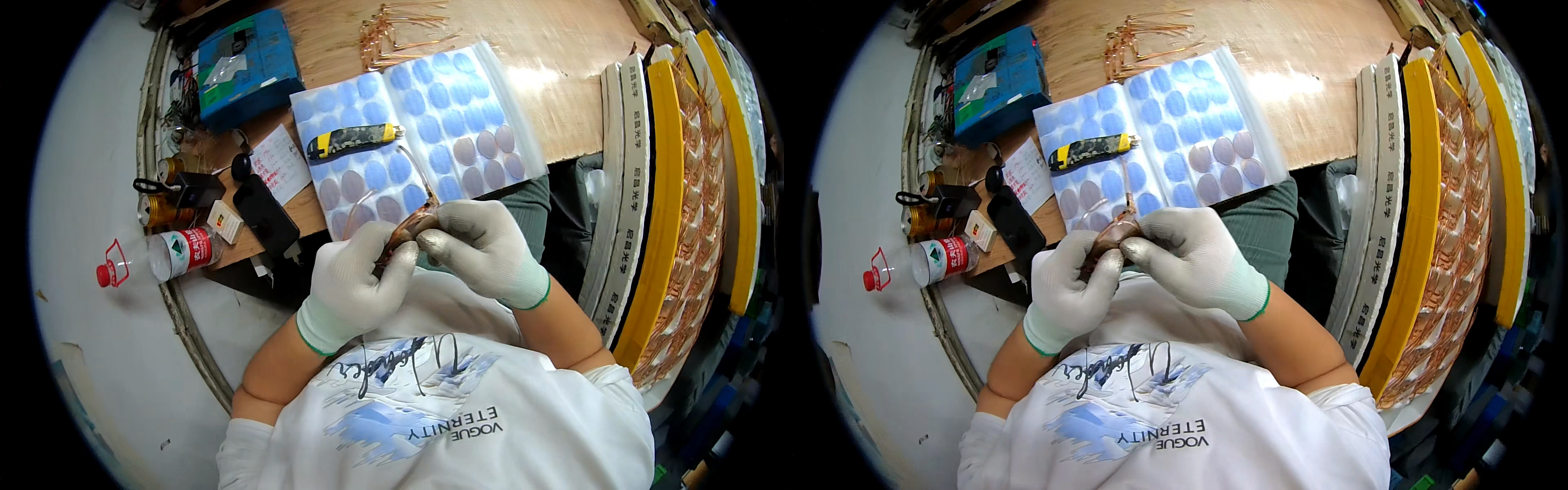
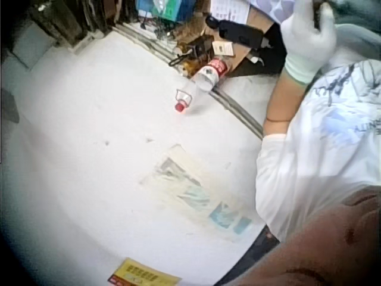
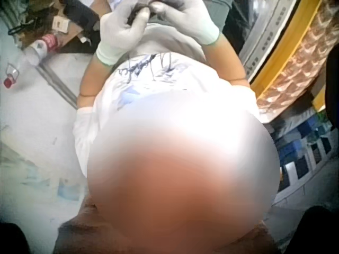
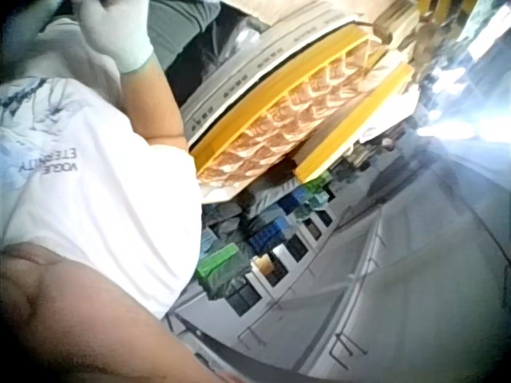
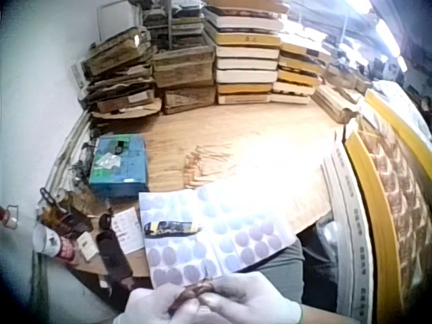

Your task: The person repeatedly picks up copper wire loops, bends and twists them by hand, and places the finished pieces into a yellow tray. The workspace includes a blue silicone mold, loose copper wire, and various tools on a cluttered table.

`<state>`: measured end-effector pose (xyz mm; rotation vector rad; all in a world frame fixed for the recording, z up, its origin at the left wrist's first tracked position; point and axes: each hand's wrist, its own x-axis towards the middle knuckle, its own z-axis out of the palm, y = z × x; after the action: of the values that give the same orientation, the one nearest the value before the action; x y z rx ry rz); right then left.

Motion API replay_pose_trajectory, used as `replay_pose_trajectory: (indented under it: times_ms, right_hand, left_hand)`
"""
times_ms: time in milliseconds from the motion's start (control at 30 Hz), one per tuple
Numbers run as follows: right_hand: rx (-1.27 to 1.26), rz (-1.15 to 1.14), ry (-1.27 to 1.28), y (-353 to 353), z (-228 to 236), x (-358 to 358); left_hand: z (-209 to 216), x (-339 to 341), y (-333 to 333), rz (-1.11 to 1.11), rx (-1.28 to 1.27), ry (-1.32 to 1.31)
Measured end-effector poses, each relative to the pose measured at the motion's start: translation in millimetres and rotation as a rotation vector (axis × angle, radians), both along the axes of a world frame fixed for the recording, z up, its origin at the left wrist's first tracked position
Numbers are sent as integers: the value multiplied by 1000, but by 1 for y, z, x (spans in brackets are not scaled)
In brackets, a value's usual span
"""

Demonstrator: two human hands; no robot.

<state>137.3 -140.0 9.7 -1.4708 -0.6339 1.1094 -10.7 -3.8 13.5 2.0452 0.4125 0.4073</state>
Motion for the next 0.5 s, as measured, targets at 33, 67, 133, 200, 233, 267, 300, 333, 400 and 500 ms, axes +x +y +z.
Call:
replay_pose_trajectory:
  times_ms: [33,67,133,200,233,267,300,333,400,500]
  right_hand:
    - [8,-9,78,-1,-1,3]
    - [-55,31,81,-4,-4,8]
    - [95,-188,-216,-7,-14,10]
    - [174,-211,-475,-15,-15,24]
    - [210,-228,-606,-18,-16,32]
    - [200,-89,-664,-30,-13,46]
    - [192,53,-720,-40,-11,60]
    - [259,109,-735,-48,-11,71]
    - [163,56,-728,-78,-14,93]
    - [138,-313,-542,-84,-13,95]
  left_hand:
    - [-1,4,-1,10,24,-10]
    - [-1,9,-2,18,47,-20]
    - [-4,21,-1,7,93,-14]
    - [4,34,7,-199,132,112]
    - [10,42,10,-294,152,174]
    - [15,51,12,-411,183,249]
    - [11,62,16,-423,18,218]
    - [4,76,22,-434,-147,184]
    - [-25,119,35,-234,-286,175]
    - [-105,168,39,-36,274,365]
